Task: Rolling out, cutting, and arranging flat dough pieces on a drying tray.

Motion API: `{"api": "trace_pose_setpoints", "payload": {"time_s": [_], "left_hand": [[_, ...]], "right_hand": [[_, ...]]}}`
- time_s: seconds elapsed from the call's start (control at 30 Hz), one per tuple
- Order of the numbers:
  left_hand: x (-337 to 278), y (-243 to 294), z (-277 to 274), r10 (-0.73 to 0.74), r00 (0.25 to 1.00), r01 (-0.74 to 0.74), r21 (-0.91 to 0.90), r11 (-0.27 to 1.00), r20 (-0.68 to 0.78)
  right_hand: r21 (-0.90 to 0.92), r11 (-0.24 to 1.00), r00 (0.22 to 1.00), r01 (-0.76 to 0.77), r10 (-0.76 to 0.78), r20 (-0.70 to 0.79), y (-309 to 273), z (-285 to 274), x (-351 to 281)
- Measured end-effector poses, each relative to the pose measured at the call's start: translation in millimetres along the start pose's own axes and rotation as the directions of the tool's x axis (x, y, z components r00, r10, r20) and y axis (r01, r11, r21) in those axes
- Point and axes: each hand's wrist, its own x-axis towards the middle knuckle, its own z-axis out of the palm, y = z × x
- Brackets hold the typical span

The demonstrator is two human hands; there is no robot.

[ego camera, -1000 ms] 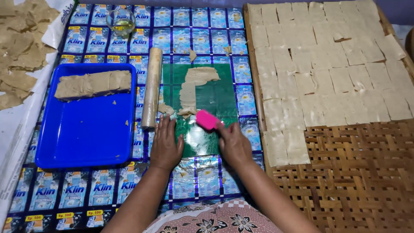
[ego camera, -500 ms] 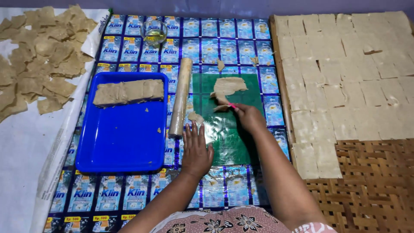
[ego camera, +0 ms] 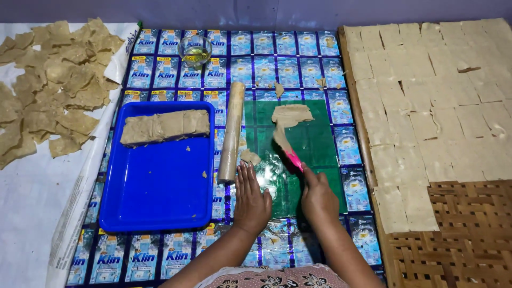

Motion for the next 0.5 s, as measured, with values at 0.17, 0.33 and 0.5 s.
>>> {"api": "trace_pose_setpoints", "payload": {"time_s": [0.17, 0.33, 0.5], "left_hand": [[0, -5, 6, 0.0, 0.997, -0.008, -0.091, 0.996, -0.081], [13, 1, -5, -0.025, 1.0, 0.025, -0.03, 0.999, 0.019], [48, 3, -17, -0.019, 0.933, -0.132, 0.392, 0.911, 0.358]], "right_hand": [[-0.042, 0.998, 0.984, 0.047, -0.039, 0.173, -18, 10, -16], [-0.059, 0.998, 0.996, 0.035, -0.03, 0.083, 31, 13, 45], [-0.024, 0.999, 0.998, -0.033, 0.032, -0.061, 73, -22, 112]]}}
